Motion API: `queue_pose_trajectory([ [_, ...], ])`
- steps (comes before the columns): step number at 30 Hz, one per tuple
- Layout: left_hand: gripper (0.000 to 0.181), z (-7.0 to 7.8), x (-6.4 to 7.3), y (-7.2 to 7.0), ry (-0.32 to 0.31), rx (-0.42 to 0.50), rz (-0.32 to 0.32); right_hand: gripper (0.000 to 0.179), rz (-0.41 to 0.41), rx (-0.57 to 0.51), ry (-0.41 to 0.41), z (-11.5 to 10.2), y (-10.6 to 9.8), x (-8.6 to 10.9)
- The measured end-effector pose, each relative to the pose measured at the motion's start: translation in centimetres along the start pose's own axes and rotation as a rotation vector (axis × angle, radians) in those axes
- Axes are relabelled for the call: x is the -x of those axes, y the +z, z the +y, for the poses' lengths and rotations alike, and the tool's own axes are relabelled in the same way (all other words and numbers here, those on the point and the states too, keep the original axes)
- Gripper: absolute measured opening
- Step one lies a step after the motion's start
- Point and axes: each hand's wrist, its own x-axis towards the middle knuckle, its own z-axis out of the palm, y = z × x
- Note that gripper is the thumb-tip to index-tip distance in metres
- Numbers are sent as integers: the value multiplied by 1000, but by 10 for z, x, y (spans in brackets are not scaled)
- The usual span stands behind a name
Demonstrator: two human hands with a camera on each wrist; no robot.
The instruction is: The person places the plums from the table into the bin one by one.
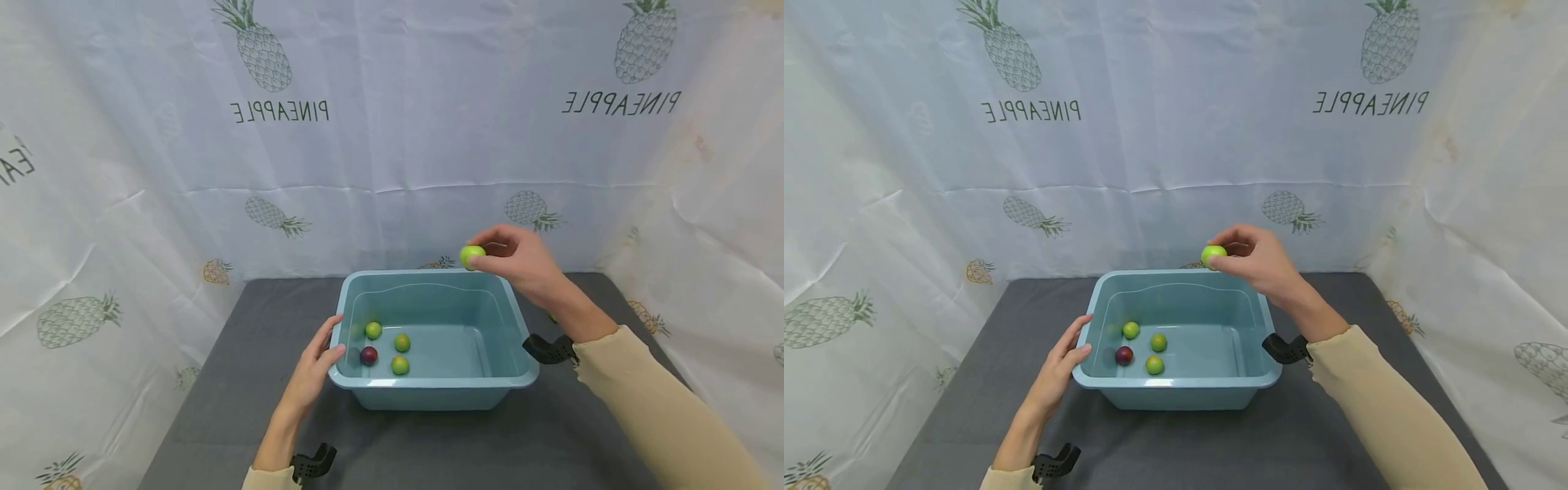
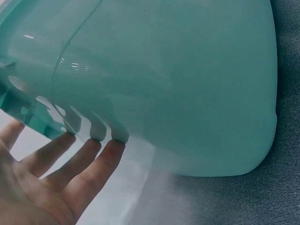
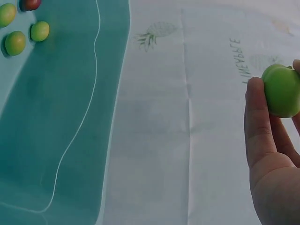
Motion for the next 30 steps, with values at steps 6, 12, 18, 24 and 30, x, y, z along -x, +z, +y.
queue_pose_trajectory([
  [6, 53, 0, -1, -1, -5, -5, -1, 30, -43, -48, -22, 6, 14, -19],
  [12, 53, 0, 0, -2, 2, -11, 1, 29, -60, -78, -25, 12, 28, -32],
  [18, 53, 0, 1, -2, 4, -14, -2, 30, -93, -88, -9, 20, 40, -40],
  [24, 53, 1, 2, -2, 2, 1, -17, 28, -130, -83, -15, 30, 50, -47],
  [30, 53, 1, 1, -2, 9, 10, -21, 24, -166, -52, -14, 41, 64, -56],
])
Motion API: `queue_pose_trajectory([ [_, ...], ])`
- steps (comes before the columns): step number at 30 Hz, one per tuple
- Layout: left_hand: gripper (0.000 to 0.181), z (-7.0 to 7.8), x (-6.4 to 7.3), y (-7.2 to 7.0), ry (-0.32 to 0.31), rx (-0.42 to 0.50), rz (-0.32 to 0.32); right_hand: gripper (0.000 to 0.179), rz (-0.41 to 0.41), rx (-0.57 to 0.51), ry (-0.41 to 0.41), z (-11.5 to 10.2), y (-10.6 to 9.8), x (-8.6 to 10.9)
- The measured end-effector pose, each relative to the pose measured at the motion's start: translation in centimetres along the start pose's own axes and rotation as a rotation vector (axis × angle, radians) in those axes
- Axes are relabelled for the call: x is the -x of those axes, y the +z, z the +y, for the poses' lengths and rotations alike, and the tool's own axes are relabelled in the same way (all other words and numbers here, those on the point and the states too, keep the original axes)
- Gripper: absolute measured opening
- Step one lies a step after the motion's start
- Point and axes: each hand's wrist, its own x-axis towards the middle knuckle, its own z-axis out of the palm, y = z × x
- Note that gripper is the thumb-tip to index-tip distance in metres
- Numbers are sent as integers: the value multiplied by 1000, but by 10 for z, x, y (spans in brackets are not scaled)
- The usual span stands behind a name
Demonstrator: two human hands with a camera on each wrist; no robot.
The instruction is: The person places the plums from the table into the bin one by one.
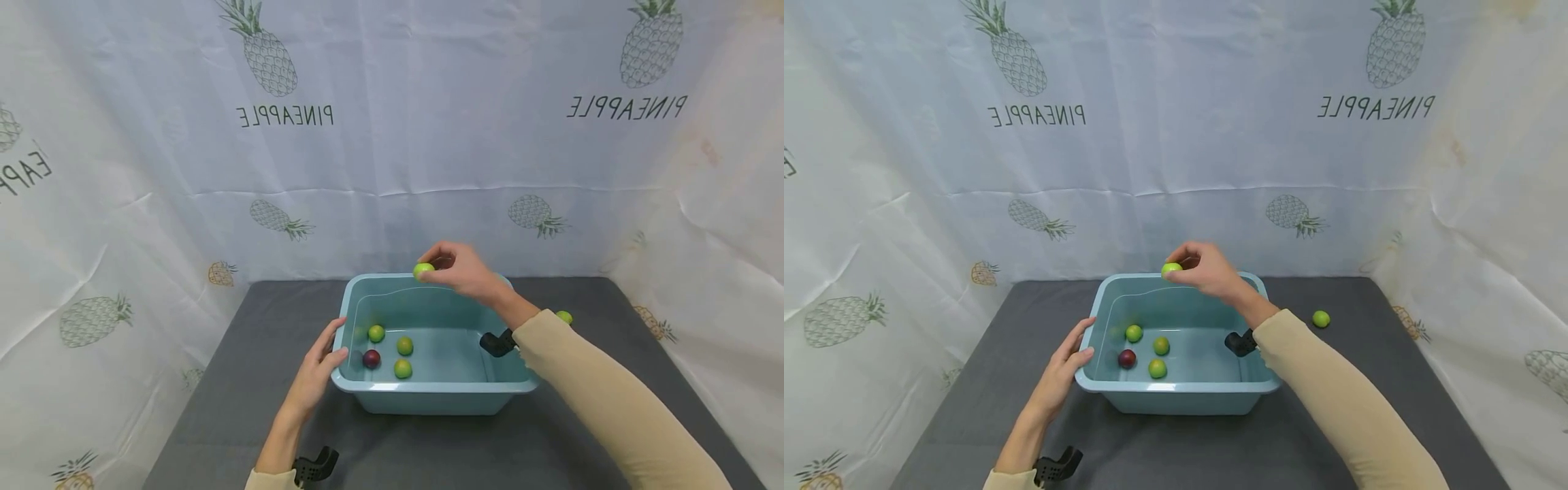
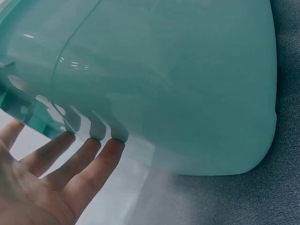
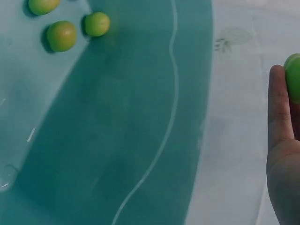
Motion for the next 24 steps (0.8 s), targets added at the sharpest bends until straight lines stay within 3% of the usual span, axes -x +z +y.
queue_pose_trajectory([
  [4, 53, -1, -1, 0, -7, -2, 8, 21, -41, 64, -10, 11, 11, -5],
  [10, 53, -2, -1, 0, -12, -12, 14, 20, -130, 119, 40, 28, 29, -5],
  [24, 52, -1, -1, 1, -4, -7, 14, 22, -235, 140, 100, 51, 50, -7],
])
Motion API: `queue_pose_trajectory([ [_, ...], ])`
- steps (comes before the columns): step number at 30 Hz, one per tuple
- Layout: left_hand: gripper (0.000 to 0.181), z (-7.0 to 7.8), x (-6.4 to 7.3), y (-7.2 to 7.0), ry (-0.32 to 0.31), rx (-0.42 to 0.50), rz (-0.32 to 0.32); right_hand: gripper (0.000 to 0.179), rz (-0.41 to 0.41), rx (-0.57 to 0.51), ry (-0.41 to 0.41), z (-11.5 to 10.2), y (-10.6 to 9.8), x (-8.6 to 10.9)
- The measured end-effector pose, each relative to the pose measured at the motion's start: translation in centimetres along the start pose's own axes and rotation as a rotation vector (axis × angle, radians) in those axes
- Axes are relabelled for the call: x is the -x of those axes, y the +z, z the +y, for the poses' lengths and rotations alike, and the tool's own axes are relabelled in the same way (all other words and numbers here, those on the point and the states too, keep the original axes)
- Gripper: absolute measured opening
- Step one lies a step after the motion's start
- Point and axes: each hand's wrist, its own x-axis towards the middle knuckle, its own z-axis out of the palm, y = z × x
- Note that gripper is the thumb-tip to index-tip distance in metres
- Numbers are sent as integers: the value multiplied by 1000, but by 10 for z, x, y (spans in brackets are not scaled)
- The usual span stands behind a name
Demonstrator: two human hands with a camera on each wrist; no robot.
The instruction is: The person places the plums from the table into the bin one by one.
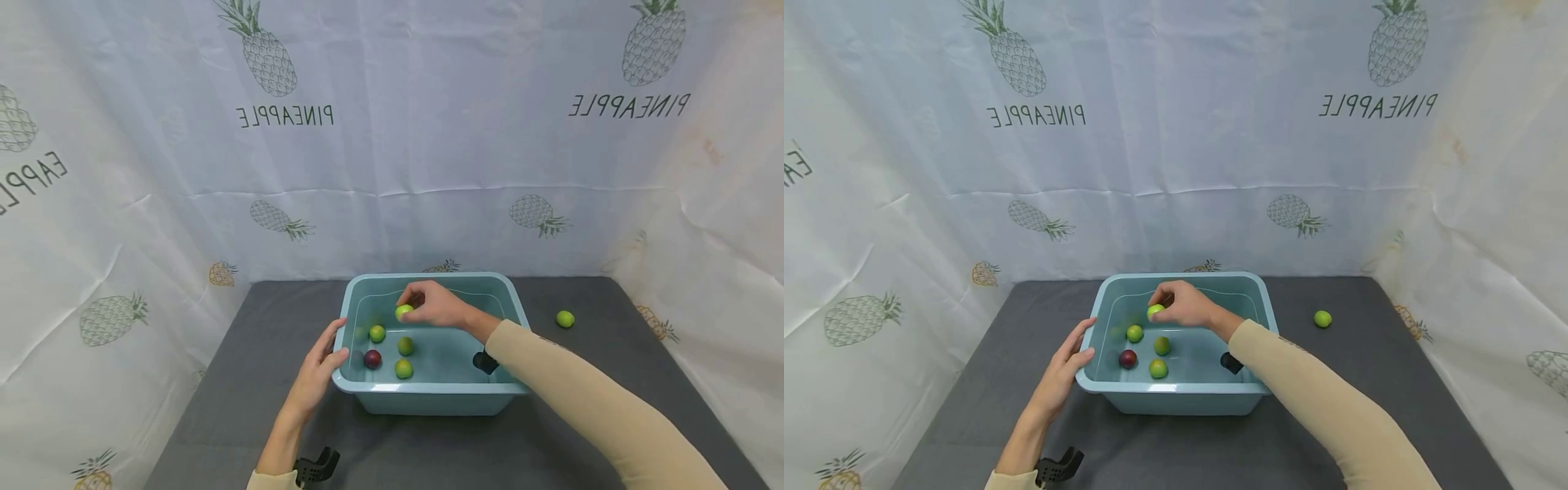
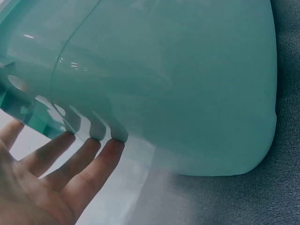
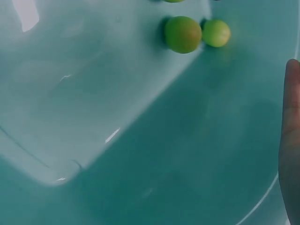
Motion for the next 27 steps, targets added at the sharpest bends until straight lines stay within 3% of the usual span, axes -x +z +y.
queue_pose_trajectory([
  [14, 53, 1, 0, 3, -6, 3, 7, 37, -33, 40, 22, 6, 3, -1],
  [21, 53, 0, 0, 3, -13, -6, 9, 24, -38, 6, 42, -18, -13, 6],
  [27, 53, -1, 0, 1, -11, -10, 15, 27, -3, -11, 9, -41, -31, 14],
])
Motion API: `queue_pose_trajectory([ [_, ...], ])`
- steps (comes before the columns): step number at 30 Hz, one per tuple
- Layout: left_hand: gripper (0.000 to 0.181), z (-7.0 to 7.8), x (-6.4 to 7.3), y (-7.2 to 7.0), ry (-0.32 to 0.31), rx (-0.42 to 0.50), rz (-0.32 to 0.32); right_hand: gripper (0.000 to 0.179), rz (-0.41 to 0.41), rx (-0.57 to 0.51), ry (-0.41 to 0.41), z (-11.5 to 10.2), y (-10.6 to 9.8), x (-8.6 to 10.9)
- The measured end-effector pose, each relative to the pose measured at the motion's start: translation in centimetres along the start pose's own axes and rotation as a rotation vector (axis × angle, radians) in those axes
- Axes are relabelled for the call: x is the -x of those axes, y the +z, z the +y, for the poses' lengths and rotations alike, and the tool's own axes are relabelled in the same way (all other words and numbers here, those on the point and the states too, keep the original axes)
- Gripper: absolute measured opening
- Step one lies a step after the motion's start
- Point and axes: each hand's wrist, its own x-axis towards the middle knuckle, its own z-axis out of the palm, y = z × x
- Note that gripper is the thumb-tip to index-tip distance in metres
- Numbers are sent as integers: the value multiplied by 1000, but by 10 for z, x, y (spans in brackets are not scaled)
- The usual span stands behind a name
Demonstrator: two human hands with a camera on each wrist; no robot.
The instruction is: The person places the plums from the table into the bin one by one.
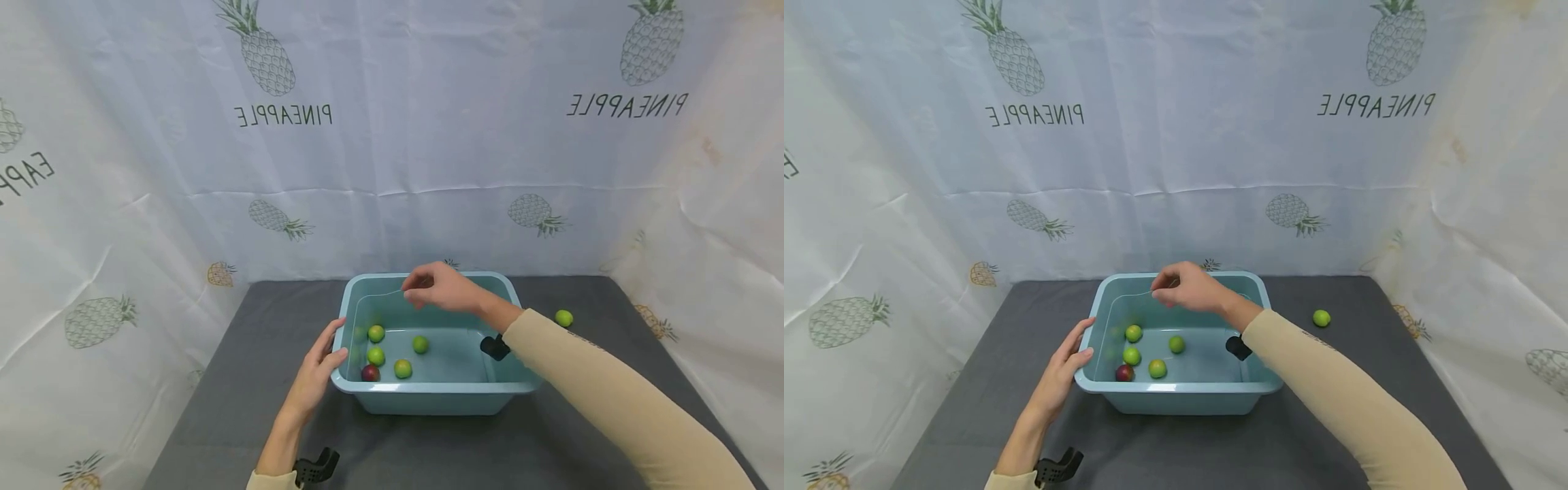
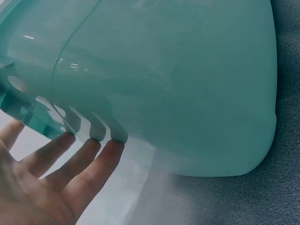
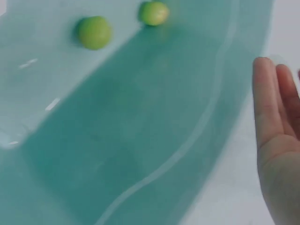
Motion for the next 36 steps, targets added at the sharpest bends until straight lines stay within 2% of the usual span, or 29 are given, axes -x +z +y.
queue_pose_trajectory([
  [6, 53, 0, 0, -1, 21, 16, -16, 23, 63, 15, -40, -22, -15, 16],
  [16, 53, -1, 0, -1, 25, 18, -14, 21, 140, 53, -33, -44, -35, 55],
  [22, 53, -2, -1, -1, 32, 12, -11, 15, 210, 57, -73, -44, -46, 76],
  [27, 53, -3, -1, 0, 43, 4, -16, 14, 285, 145, -75, -39, -51, 94],
  [31, 53, -2, -1, -1, 42, 5, -14, 17, 341, 219, -60, -38, -51, 105],
  [36, 52, -2, -1, -1, 27, 15, -14, 21, 409, 212, -31, -35, -53, 116],
])
